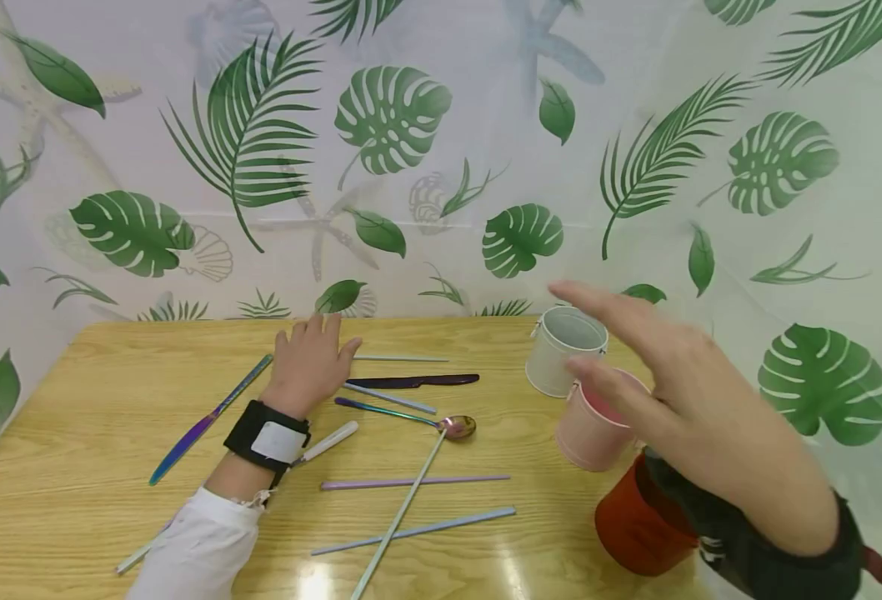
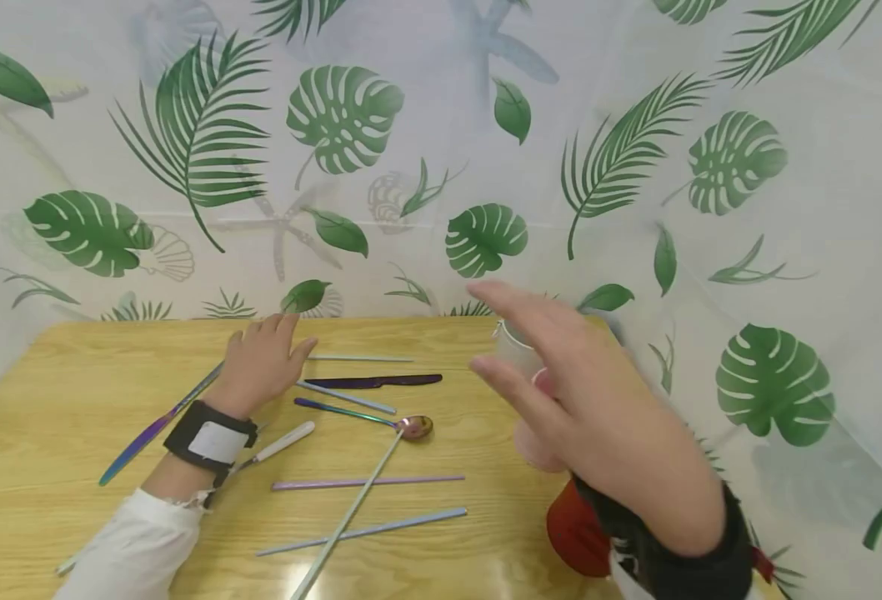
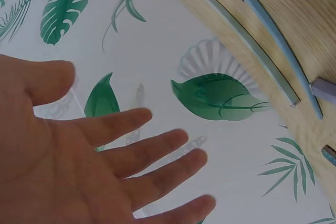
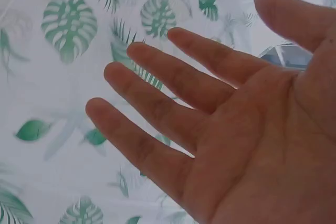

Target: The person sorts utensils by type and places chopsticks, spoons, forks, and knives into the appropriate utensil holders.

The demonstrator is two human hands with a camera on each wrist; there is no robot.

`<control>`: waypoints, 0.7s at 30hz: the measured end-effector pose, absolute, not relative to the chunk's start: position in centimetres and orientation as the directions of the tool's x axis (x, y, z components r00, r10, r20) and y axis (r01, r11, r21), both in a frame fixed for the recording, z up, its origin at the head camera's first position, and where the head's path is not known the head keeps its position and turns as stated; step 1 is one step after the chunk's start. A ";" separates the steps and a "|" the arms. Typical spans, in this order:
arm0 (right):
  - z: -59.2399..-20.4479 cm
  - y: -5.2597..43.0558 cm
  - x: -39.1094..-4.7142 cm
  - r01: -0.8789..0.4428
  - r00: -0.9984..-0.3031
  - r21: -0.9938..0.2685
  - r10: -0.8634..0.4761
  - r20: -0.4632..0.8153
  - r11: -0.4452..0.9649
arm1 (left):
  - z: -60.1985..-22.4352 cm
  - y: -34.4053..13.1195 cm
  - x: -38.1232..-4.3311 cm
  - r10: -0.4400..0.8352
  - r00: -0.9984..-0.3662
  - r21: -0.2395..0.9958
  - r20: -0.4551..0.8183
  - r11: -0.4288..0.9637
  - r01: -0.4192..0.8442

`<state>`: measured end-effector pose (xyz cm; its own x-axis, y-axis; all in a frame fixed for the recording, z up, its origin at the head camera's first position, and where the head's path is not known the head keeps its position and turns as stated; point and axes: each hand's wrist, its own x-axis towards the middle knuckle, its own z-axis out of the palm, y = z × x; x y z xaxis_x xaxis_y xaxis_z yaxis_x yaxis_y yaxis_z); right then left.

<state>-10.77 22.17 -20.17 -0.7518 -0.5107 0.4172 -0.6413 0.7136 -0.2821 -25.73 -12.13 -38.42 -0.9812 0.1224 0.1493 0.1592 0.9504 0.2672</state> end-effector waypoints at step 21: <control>-26.2 41.7 -24.5 -0.234 -0.947 -0.663 -0.321 -0.009 0.711 | -37.3 -13.4 -24.9 0.163 -0.966 0.280 0.203 0.935 0.217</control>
